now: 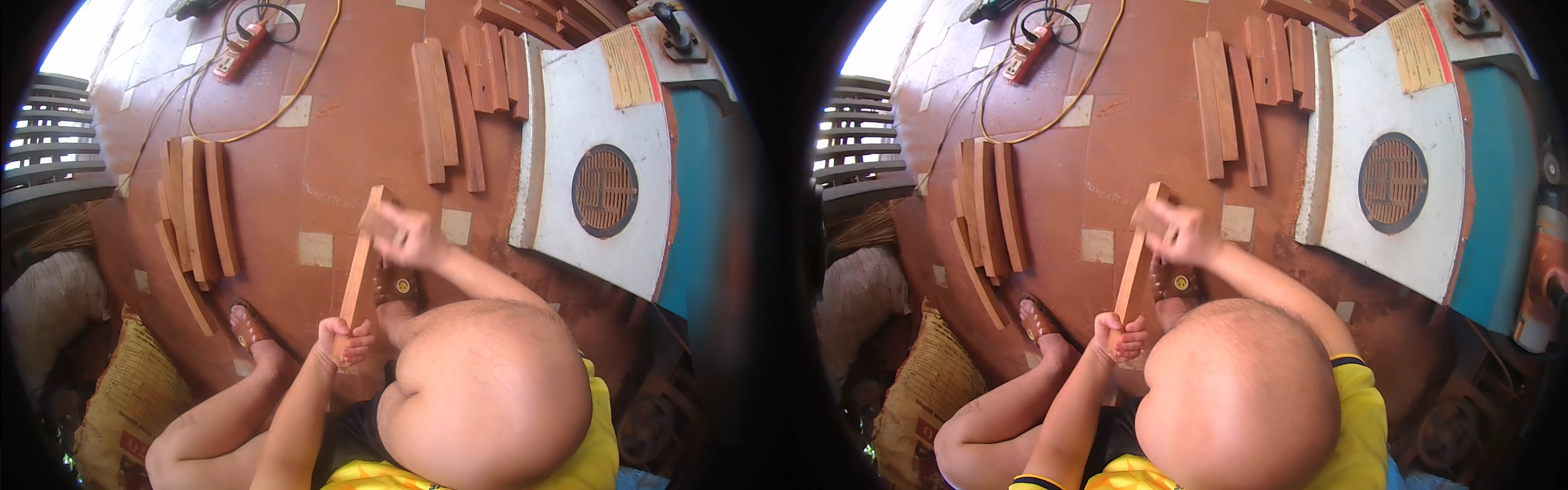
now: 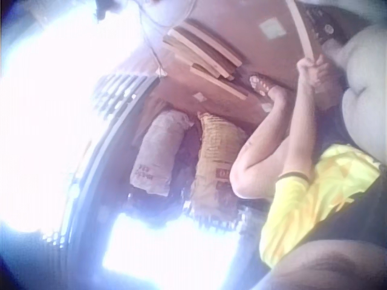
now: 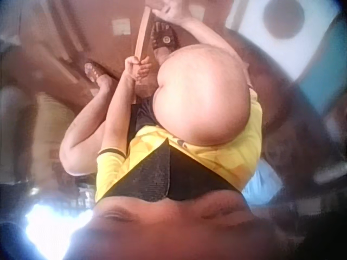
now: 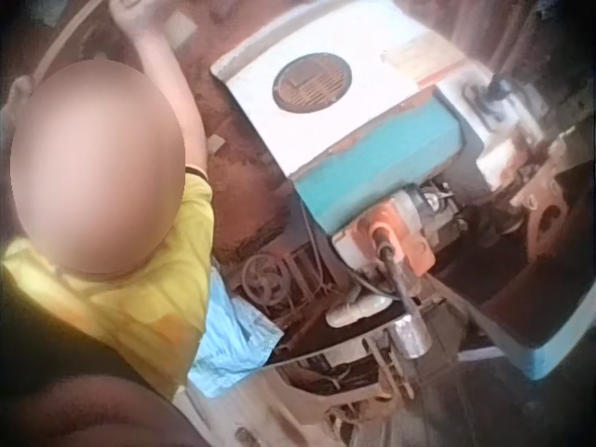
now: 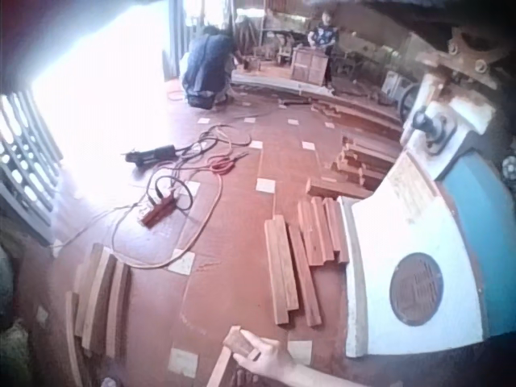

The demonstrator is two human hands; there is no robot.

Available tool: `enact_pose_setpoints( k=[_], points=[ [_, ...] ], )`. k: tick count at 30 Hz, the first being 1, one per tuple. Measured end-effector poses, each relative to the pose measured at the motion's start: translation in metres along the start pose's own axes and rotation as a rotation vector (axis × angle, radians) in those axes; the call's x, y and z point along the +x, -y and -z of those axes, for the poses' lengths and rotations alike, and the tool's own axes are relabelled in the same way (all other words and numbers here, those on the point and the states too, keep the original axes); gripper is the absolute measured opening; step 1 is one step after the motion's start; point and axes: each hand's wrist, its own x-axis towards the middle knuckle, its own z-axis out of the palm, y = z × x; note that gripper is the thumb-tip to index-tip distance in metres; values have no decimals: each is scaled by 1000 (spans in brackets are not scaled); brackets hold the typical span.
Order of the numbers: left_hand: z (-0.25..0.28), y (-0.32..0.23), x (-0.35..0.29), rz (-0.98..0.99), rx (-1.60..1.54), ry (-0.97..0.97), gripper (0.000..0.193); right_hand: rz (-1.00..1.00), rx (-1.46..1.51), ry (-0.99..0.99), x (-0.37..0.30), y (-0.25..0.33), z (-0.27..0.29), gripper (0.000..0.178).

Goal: The person sits on the floor and sands several wooden planks one at a time using a small sanding block. They hold each plank in one hand and rub the sanding block along its length, occasionally flipping the plank to sand different sides. Finished planks are placed in a nearby pile.

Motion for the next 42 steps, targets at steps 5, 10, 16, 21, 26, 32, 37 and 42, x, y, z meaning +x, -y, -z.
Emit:
enact_pose_setpoints(
  k=[5, 10, 16, 21, 26, 32, 37, 42],
  points=[
    [7, -9, -12, 5, 62, -69, 23, 215, 61, 220, -28, 38, -17, 65],
    [-13, -15, -9, -108, 504, -510, 21, -339, -74, -199, 21, -37, 3, 63],
    [-104, -8, 27, -516, 1332, -848, 16, -406, 88, -368, -31, -45, 25, 61],
    [-112, -26, 41, -771, 1479, -1202, 22, -416, 73, -293, -58, -22, 10, 63],
    [-98, -47, 17, -637, 1889, -1576, 36, -376, 152, -340, -55, -12, 2, 62],
    [-80, -50, 8, -630, 1805, -1630, 36, -418, 220, -271, -39, -1, 4, 63],
    [-81, -46, 3, -731, 1815, -1615, 35, -420, 254, -180, -49, 8, -12, 65],
    [-103, -49, 3, -720, 1924, -1724, 33, -396, 347, -161, -63, 19, -30, 64]
  ],
)
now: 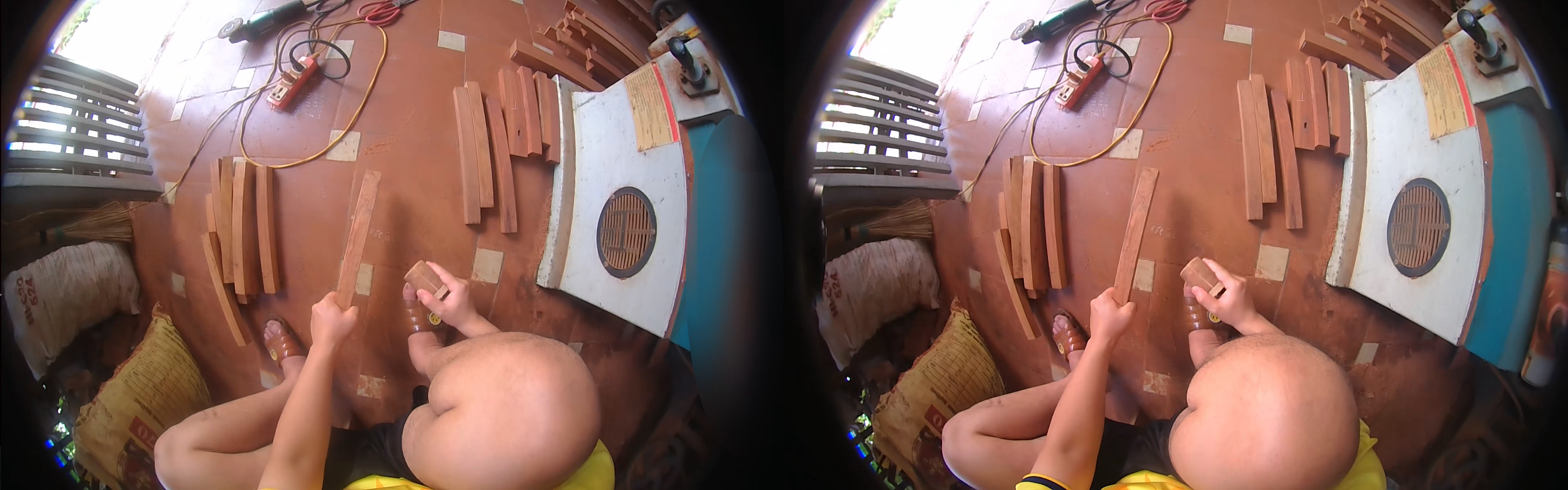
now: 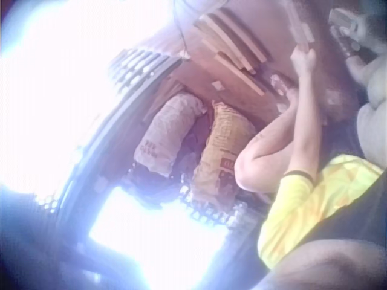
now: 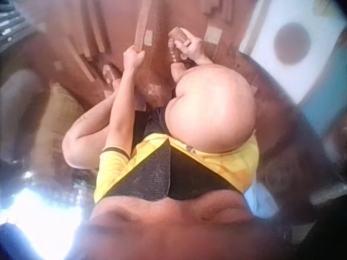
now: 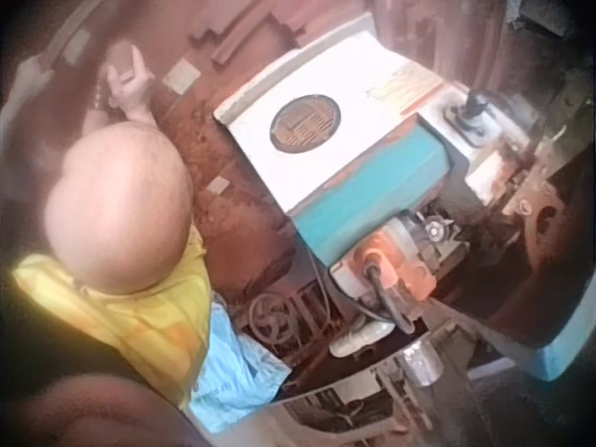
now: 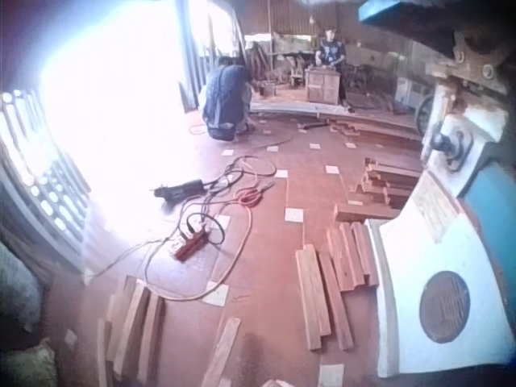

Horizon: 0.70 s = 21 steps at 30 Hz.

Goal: The person sits on the floor and sands several wooden planks one at a time using a small sanding block. They hold each plank in one hand and rub the sanding block along its length, occasionally flipping the plank to sand different sides. Finished planks are placed in a nearby pile.

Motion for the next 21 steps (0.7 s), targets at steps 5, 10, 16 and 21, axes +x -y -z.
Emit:
enact_pose_setpoints(
  k=[5, 10, 16, 21],
  points=[
    [2, 9, 1, -112, -161, -66, 34, 66, -90, 42, -7, 4, -8, 65],
    [-15, 24, 10, 5, -148, 133, 36, -54, -16, 32, -5, -1, -3, 65],
    [-20, 41, 3, 228, -615, 472, 45, -93, 38, 43, 0, 1, -3, 64],
    [-11, 42, 5, 355, -974, 548, 49, -72, 15, 30, -2, -6, -2, 63]
  ],
)
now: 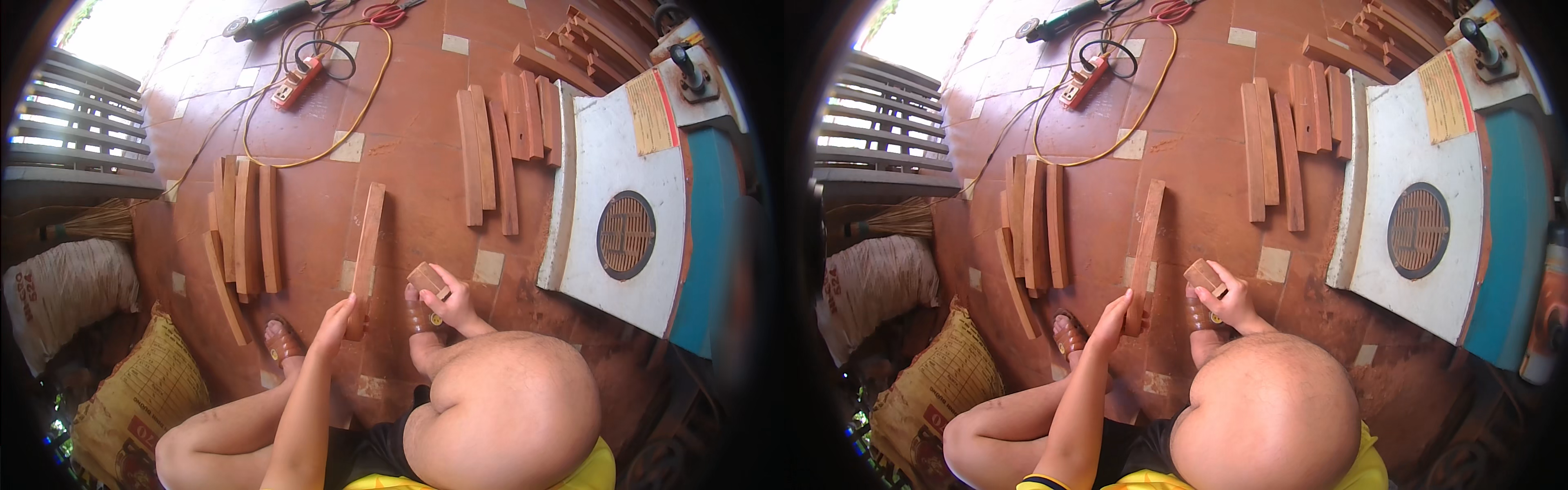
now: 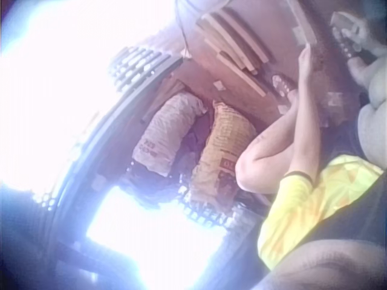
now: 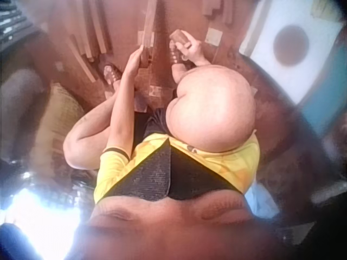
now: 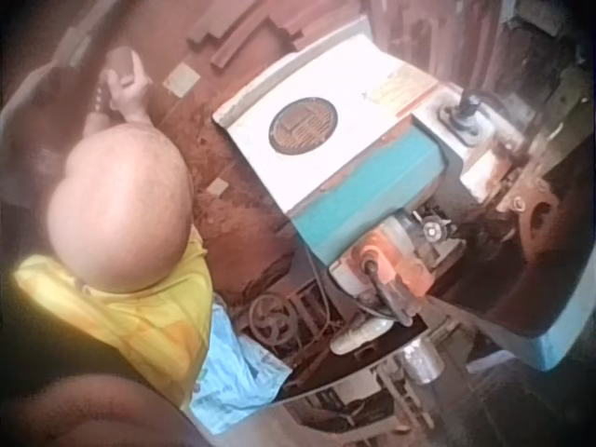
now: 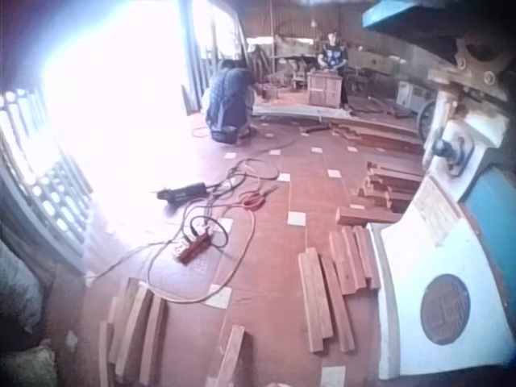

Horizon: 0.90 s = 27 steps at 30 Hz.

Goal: The person sits on the floor and sands several wooden planks one at a time using a small sanding block. They hold each plank in one hand and rub the sanding block along its length, occasionally flipping the plank to sand different sides. Finished planks are placed in a nearby pile.

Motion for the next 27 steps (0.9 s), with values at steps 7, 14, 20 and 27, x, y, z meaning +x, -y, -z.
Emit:
enact_pose_setpoints(
  k=[7, 14, 20, 27],
  points=[
    [8, 16, 12, -232, 295, -162, 52, 30, -30, -34, -1, 4, -1, 61],
    [-8, -4, -4, -127, 380, -81, 51, 4, -22, -25, 1, 8, -2, 61],
    [-16, 1, 0, -263, 399, -180, 53, 3, -28, -6, 1, -1, -3, 62],
    [-20, -3, -2, -332, 376, -248, 50, -41, 19, -5, -3, -4, -5, 63]
  ],
)
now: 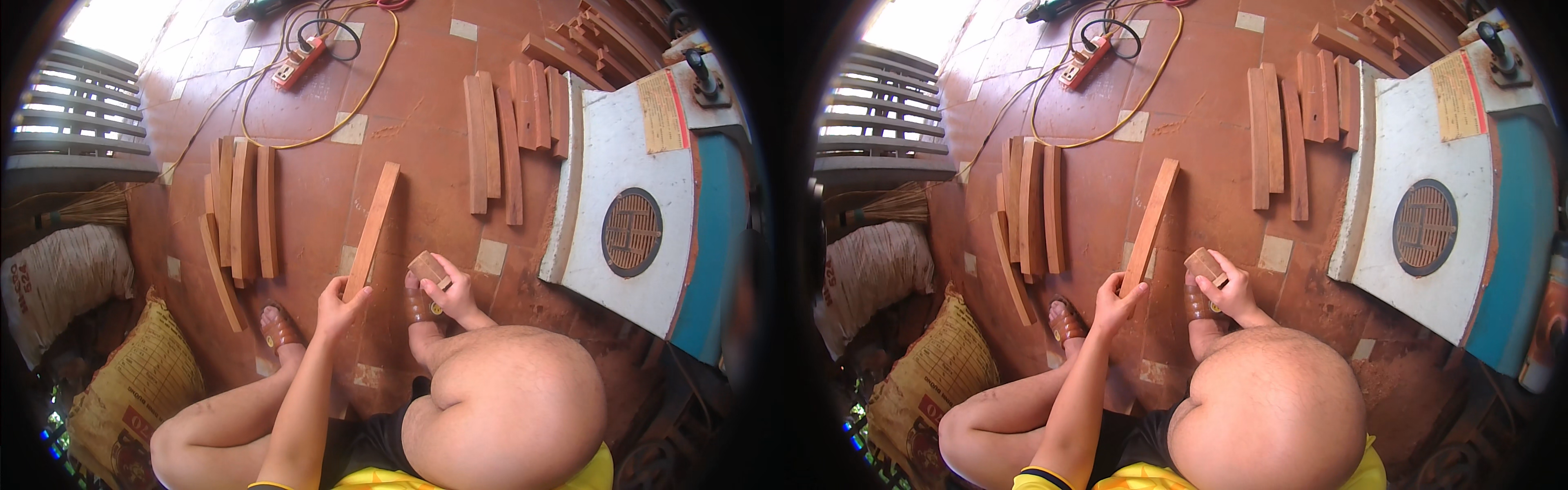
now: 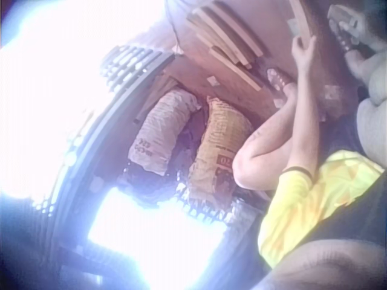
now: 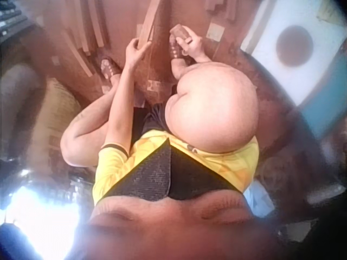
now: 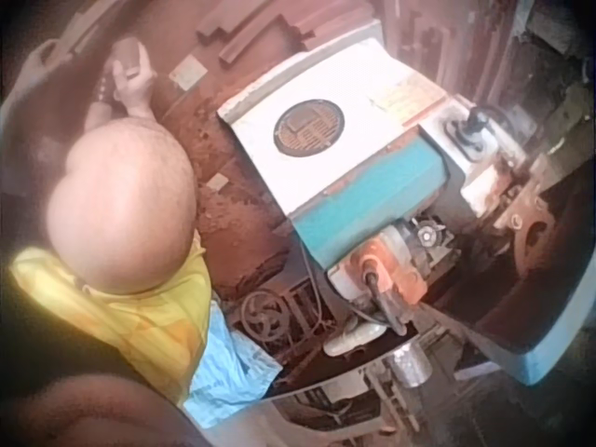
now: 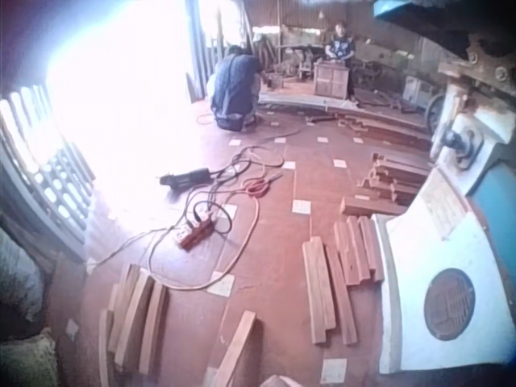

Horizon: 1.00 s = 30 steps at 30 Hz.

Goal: The person sits on the floor and sands several wooden planks one at a time using a small sanding block. They hold each plank in one hand and rub the sanding block along its length, occasionally flipping the plank to sand different sides. Finished planks are placed in a nearby pile.

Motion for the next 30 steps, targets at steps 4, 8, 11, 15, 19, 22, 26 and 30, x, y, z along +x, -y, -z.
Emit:
enact_pose_setpoints(
  k=[4, 8, 11, 15, 19, 22, 26, 30],
  points=[
    [-1, -6, -2, -67, 51, -20, 46, 5, -16, -1, 0, 0, 1, 62],
    [3, 3, 3, -122, 49, -1, 42, 46, -18, 11, 3, 2, -1, 64],
    [7, 5, 0, -161, 143, 30, 43, 122, -71, 80, 5, 13, 2, 69],
    [-1, -3, -9, -71, 158, 158, 47, 312, -202, 83, 18, 28, 8, 74],
    [-19, -10, -17, -69, 163, 146, 47, 290, -263, -27, 33, 24, 8, 75],
    [-22, -4, -18, -93, 142, 134, 47, 228, -179, 20, 24, 30, 1, 75],
    [-16, 2, -16, -111, 122, 160, 45, 637, -378, 353, 2, 48, -4, 74],
    [-10, -9, -13, 7, 97, 243, 43, 423, -313, 93, 49, 39, 15, 74]
  ],
)
